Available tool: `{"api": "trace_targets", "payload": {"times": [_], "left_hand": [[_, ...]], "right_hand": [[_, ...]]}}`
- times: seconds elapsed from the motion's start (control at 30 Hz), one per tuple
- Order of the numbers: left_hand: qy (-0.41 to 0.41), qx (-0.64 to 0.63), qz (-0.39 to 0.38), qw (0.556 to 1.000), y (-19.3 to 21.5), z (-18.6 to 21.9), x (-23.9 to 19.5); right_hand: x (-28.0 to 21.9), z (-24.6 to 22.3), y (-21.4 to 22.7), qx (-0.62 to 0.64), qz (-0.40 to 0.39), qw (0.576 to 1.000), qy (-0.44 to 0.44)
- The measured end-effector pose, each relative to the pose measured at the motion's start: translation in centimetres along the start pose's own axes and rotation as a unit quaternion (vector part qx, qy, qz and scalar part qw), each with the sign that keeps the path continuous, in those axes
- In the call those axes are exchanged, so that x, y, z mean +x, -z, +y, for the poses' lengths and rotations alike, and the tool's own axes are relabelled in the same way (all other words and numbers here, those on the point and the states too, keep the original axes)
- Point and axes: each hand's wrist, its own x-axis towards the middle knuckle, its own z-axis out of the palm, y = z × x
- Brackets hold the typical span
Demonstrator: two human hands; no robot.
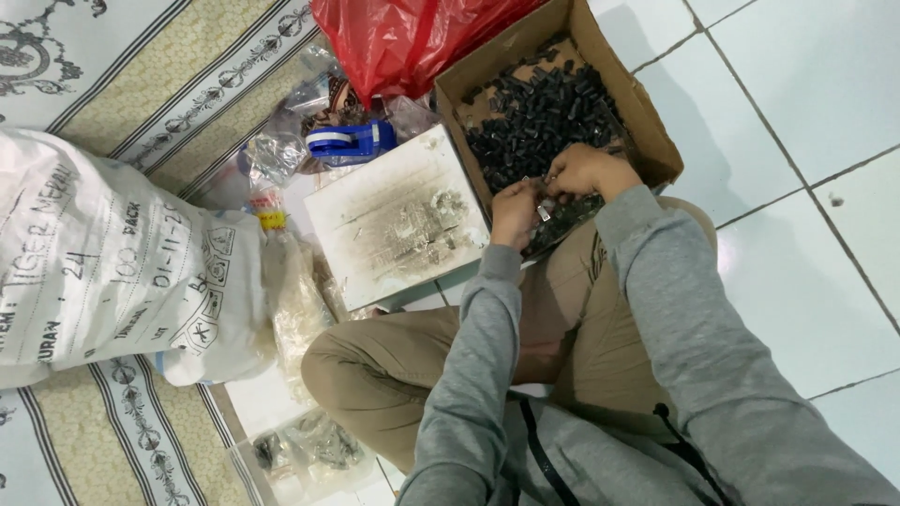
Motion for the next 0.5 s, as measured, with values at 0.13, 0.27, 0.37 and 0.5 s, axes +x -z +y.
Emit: {"api": "trace_targets", "payload": {"times": [0.13,0.27,0.37,0.5], "left_hand": [[0.004,-0.047,-0.004,0.999,-0.3,2.5,-2.3],[-0.081,0.09,-0.013,0.993,0.9,5.1,-4.6],[-0.129,0.135,-0.007,0.983,2.7,6.1,-5.1],[-0.151,0.142,0.004,0.978,5.6,8.2,-7.1]], "right_hand": [[-1.7,-0.6,0.4,0.02,0.028,0.999,0.019],[-2.4,-1.3,0.0,0.087,0.05,0.993,0.06],[-4.3,-3.2,-0.3,0.117,0.048,0.988,0.088],[-3.6,-5.0,-2.3,0.119,0.045,0.98,0.15]]}}
